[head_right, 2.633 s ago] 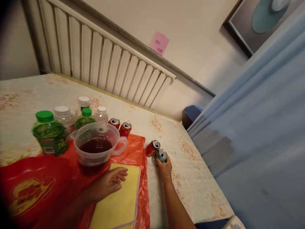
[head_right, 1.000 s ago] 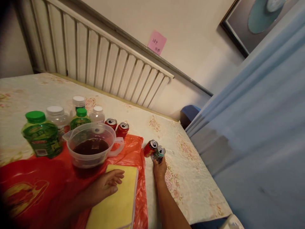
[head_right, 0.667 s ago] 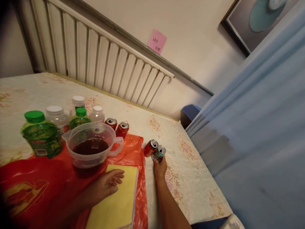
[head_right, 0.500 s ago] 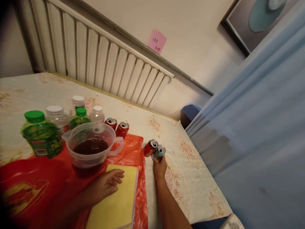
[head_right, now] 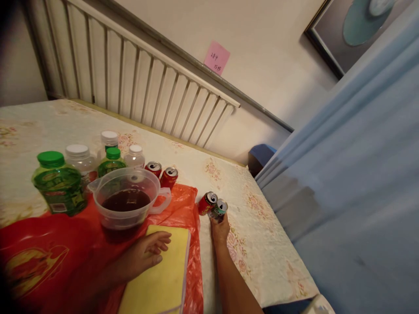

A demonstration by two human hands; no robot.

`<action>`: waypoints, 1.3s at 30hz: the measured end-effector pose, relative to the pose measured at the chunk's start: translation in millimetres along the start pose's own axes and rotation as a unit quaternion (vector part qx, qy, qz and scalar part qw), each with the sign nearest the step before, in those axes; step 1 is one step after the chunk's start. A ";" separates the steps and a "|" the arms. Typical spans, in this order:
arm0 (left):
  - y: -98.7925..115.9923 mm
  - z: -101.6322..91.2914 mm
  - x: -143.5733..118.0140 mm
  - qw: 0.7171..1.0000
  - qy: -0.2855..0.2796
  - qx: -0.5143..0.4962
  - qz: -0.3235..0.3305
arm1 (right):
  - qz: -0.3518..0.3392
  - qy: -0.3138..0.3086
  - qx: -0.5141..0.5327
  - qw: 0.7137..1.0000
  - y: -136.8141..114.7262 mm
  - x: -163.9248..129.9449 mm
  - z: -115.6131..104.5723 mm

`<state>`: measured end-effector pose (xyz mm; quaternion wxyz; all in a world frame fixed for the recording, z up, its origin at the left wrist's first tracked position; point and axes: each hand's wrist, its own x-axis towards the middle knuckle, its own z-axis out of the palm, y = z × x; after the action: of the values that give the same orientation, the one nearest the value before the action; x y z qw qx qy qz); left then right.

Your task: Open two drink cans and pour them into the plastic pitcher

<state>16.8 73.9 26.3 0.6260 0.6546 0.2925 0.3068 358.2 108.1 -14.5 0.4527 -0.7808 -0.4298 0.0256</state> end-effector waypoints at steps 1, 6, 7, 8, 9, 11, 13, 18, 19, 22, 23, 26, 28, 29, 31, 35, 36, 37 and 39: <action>-0.3 -0.1 -0.1 1.000 0.000 -0.001 0.000 | 0.001 -0.001 -0.001 1.000 0.3 0.1 0.1; -2.3 0.1 -0.3 1.000 0.002 0.000 0.001 | 0.005 -0.001 -0.005 1.000 1.1 0.6 0.7; -2.9 0.1 -0.3 1.000 0.003 -0.001 0.002 | 0.007 -0.002 -0.004 1.000 1.0 0.7 0.8; -3.6 0.2 -0.2 1.000 0.004 -0.003 0.002 | 0.009 -0.003 -0.003 1.000 0.7 0.7 0.7; -4.3 0.2 -0.1 1.000 0.006 -0.005 0.003 | 0.011 -0.003 -0.001 1.000 0.1 0.7 0.6; -5.7 0.3 0.3 1.000 0.005 -0.008 0.005 | 0.012 -0.002 0.005 1.000 -1.6 0.1 0.0; -6.8 0.3 0.9 1.000 0.004 -0.008 0.006 | 0.012 0.000 0.015 1.000 -3.9 -0.9 -0.9; -6.0 -0.2 1.5 1.000 0.003 -0.014 0.005 | 0.018 0.006 0.053 0.998 -6.4 -5.3 -4.5; -5.2 -0.3 1.5 1.000 0.002 -0.015 0.005 | 0.024 0.013 0.059 0.998 -5.9 -7.0 -5.8; -2.0 -0.8 1.2 1.000 0.005 -0.015 0.007 | 0.047 0.040 0.072 0.995 -3.4 -16.7 -11.9; -0.9 -1.0 1.1 1.000 0.005 -0.014 0.007 | 0.052 0.047 0.075 0.995 -2.8 -22.0 -14.6; 2.0 -1.4 0.9 1.000 0.009 -0.011 0.005 | 0.052 0.056 0.083 0.994 -4.3 -42.6 -23.3; 2.9 -1.7 0.6 1.000 0.014 -0.010 0.006 | 0.046 0.053 0.091 0.993 -9.2 -56.9 -28.0; 3.1 -1.7 0.5 1.000 0.016 -0.010 0.009 | 0.042 0.050 0.096 0.993 -13.4 -62.8 -29.6; 3.0 -1.8 0.1 1.000 0.021 -0.012 0.015 | 0.031 0.039 0.110 0.993 -25.6 -69.9 -31.0; 2.5 -1.9 -0.1 0.999 0.026 -0.014 0.017 | -0.023 -0.003 0.160 0.987 -67.7 -62.7 -24.5; 2.8 -2.0 -0.1 0.999 0.028 -0.013 0.016 | -0.040 -0.021 0.178 0.983 -81.1 -57.5 -20.8; 3.4 -2.1 -0.1 0.999 0.030 -0.013 0.015 | -0.056 -0.037 0.197 0.978 -95.2 -51.6 -16.5; 5.7 -2.3 -0.7 0.999 0.036 -0.012 0.018 | -0.083 -0.072 0.216 0.970 -123.8 -38.7 -6.1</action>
<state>14.6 74.6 32.0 0.6173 0.6408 0.2988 0.3450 256.3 104.3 65.8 0.5791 -0.6221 -0.5091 0.1358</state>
